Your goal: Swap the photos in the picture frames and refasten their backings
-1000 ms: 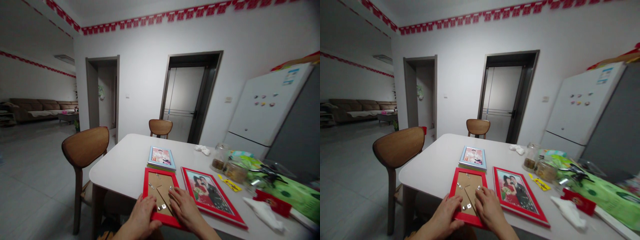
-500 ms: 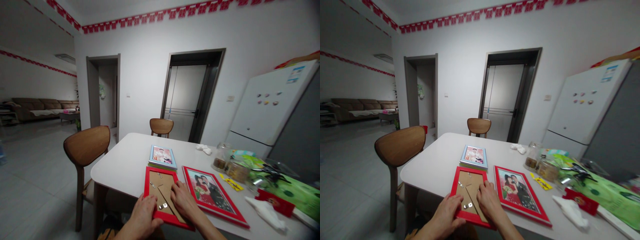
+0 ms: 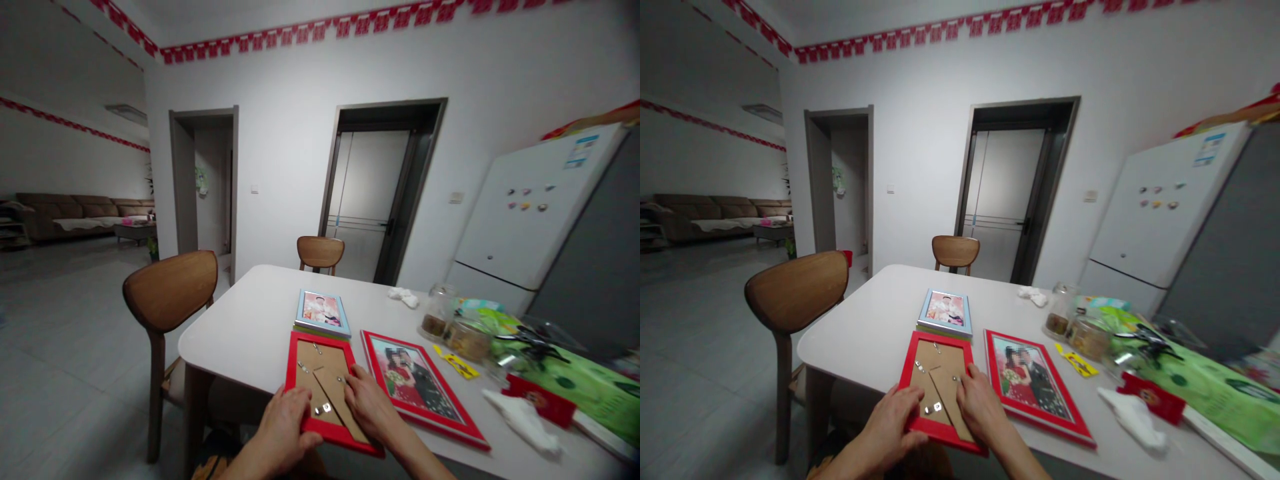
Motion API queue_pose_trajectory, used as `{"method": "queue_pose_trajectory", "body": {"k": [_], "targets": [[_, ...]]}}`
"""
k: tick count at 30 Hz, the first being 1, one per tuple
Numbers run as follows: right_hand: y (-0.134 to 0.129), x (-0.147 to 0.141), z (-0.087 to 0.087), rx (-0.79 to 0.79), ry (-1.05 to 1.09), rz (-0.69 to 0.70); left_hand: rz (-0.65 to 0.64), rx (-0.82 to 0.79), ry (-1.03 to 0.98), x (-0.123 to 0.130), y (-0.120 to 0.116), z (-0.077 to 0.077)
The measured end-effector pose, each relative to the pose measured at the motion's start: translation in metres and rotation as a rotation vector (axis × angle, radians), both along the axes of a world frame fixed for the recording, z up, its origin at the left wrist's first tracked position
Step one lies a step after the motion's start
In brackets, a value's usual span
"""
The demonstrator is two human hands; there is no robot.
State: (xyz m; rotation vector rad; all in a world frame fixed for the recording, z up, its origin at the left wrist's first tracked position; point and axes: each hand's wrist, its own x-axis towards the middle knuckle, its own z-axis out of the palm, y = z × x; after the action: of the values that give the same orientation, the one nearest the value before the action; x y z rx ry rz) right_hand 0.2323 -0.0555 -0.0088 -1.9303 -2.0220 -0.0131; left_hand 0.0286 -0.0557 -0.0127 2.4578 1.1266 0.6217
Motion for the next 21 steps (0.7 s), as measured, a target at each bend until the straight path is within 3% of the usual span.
{"method": "queue_pose_trajectory", "body": {"k": [3, 8, 16, 21], "targets": [[-0.013, -0.009, 0.002, 0.048, -0.021, 0.069, -0.011, 0.001, 0.022, -0.001, 0.002, -0.003], [-0.037, -0.029, 0.005, -0.006, 0.056, 0.325, -0.016, 0.002, 0.029, -0.002, 0.004, -0.005], [-0.039, -0.037, 0.008, 0.006, 0.069, 0.321, -0.022, 0.005, -0.011, -0.001, 0.000, 0.004], [-0.041, -0.035, 0.004, 0.002, 0.125, 0.368, -0.010, 0.013, -0.028, -0.001, 0.001, 0.001]]}}
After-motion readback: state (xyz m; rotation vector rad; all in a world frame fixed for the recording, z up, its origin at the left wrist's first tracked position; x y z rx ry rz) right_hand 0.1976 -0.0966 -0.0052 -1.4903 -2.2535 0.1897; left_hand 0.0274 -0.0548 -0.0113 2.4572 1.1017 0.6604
